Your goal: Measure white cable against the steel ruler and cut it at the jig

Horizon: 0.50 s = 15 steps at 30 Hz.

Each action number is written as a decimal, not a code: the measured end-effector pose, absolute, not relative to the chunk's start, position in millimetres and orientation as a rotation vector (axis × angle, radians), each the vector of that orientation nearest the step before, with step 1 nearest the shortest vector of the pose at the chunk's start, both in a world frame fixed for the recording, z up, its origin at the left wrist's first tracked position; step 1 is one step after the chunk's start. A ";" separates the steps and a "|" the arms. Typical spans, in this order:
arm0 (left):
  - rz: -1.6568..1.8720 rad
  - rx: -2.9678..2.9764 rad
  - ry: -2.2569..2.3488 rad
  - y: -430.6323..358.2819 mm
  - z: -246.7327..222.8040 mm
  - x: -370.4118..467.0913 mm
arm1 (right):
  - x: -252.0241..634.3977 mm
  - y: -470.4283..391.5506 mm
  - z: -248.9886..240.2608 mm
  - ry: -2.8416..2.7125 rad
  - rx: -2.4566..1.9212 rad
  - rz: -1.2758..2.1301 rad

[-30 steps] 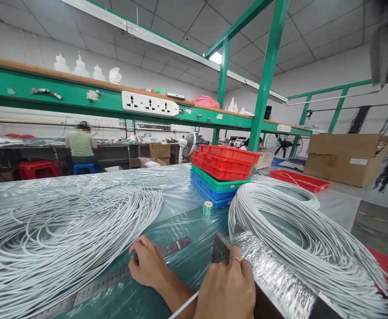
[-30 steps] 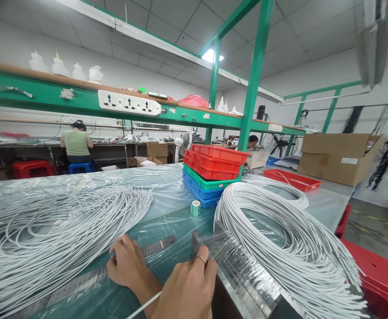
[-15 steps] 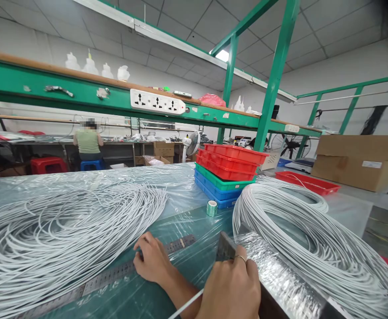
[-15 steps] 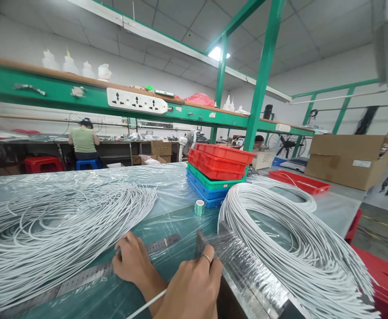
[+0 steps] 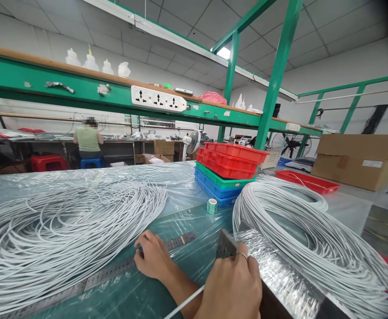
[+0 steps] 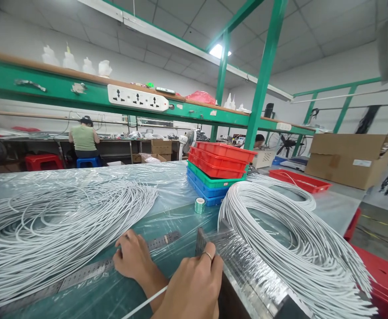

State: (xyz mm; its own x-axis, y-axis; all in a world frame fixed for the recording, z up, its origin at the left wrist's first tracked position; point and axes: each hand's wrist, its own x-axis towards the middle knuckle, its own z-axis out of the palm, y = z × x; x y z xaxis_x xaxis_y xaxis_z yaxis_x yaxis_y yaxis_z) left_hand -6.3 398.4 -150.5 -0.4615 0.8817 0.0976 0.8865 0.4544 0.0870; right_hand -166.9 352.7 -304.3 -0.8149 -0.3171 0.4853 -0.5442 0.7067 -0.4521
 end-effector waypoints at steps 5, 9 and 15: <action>-0.192 -1.606 -2.658 403.0 -158.0 -7.2 | -166.1 352.7 -300.9 -2.551 0.653 0.828; -0.196 -1.613 -2.653 401.7 -153.3 -8.1 | -166.5 352.7 -301.4 -2.548 0.672 0.822; -0.211 -1.630 -2.632 397.8 -149.0 -6.0 | -166.5 352.7 -302.9 -2.561 0.666 0.814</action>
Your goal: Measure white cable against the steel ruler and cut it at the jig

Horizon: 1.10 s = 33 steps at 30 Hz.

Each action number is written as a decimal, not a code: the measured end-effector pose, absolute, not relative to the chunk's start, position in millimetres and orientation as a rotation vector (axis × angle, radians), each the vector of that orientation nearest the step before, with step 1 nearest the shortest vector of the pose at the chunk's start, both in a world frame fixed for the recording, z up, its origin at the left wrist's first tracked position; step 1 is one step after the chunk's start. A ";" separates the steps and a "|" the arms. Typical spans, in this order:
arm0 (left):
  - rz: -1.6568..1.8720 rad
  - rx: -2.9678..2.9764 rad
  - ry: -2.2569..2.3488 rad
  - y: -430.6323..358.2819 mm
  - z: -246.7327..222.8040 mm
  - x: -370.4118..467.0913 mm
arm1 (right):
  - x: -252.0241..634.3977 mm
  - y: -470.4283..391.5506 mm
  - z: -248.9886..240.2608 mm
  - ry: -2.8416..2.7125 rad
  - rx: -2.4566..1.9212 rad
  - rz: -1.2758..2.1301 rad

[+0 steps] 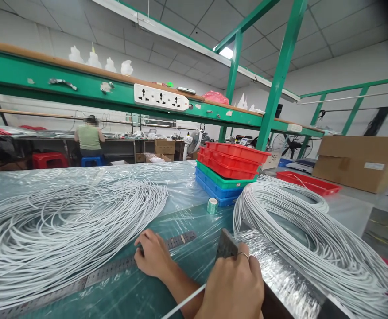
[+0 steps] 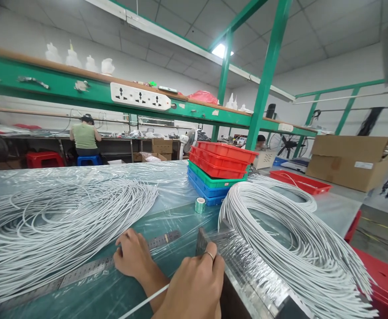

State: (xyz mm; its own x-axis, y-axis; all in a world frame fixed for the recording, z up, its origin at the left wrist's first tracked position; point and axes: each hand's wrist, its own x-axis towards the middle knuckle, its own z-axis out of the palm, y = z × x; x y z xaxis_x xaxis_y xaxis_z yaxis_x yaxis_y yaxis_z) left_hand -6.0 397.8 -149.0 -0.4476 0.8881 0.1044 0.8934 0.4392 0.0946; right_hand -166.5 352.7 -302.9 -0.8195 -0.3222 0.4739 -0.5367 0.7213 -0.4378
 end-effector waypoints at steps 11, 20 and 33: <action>-0.244 -1.608 -2.634 402.8 -156.7 -8.1 | -164.7 352.2 -298.9 -2.566 0.656 0.816; -0.175 -1.652 -2.671 397.6 -144.4 -4.5 | -163.3 353.9 -297.2 -2.586 0.715 0.835; -0.192 -1.606 -2.719 397.4 -141.4 -1.7 | -163.9 353.0 -296.9 -2.566 0.683 0.819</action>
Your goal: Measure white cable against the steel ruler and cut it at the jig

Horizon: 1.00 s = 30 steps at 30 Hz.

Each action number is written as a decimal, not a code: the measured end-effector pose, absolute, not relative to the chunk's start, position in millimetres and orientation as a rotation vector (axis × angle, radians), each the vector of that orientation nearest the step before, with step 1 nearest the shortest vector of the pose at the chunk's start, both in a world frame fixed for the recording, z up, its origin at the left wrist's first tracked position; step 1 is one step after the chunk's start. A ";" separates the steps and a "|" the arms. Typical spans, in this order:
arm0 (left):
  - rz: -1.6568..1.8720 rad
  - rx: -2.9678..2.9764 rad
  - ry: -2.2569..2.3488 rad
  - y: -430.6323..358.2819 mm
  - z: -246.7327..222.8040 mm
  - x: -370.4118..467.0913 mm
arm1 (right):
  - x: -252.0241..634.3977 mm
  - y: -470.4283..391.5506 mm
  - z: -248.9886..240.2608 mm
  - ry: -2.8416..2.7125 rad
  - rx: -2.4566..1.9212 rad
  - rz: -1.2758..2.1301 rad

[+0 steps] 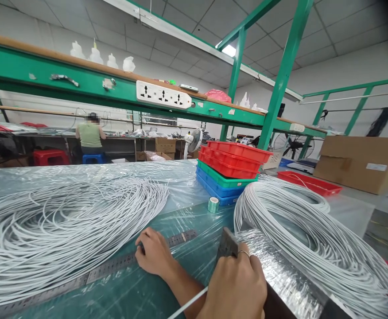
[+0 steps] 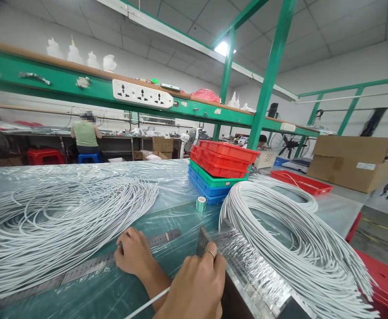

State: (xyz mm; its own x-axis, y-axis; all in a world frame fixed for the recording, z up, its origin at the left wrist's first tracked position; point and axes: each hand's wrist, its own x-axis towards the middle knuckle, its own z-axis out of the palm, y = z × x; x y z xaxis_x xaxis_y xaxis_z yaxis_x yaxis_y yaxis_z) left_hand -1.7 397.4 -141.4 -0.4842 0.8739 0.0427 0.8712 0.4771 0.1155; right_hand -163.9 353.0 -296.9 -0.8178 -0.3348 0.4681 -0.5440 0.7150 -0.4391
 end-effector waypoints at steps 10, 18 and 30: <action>0.244 1.685 2.724 399.8 -152.7 -5.4 | -163.6 351.7 -296.6 -2.560 0.664 0.809; 0.244 1.700 2.760 398.1 -154.9 -4.4 | -162.7 353.1 -296.7 -2.557 0.703 0.813; 0.235 1.605 2.695 397.6 -147.0 -7.0 | -164.3 351.2 -296.0 -2.574 0.676 0.775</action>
State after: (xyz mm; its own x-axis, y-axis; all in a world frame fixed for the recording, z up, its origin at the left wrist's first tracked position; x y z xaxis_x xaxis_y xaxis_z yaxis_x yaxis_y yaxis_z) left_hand -7.0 397.6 -147.0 -0.4794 0.8740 0.0797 0.8746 0.4682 0.1261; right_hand -164.3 351.2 -296.0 -0.8173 -0.3367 0.4677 -0.5390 0.7337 -0.4137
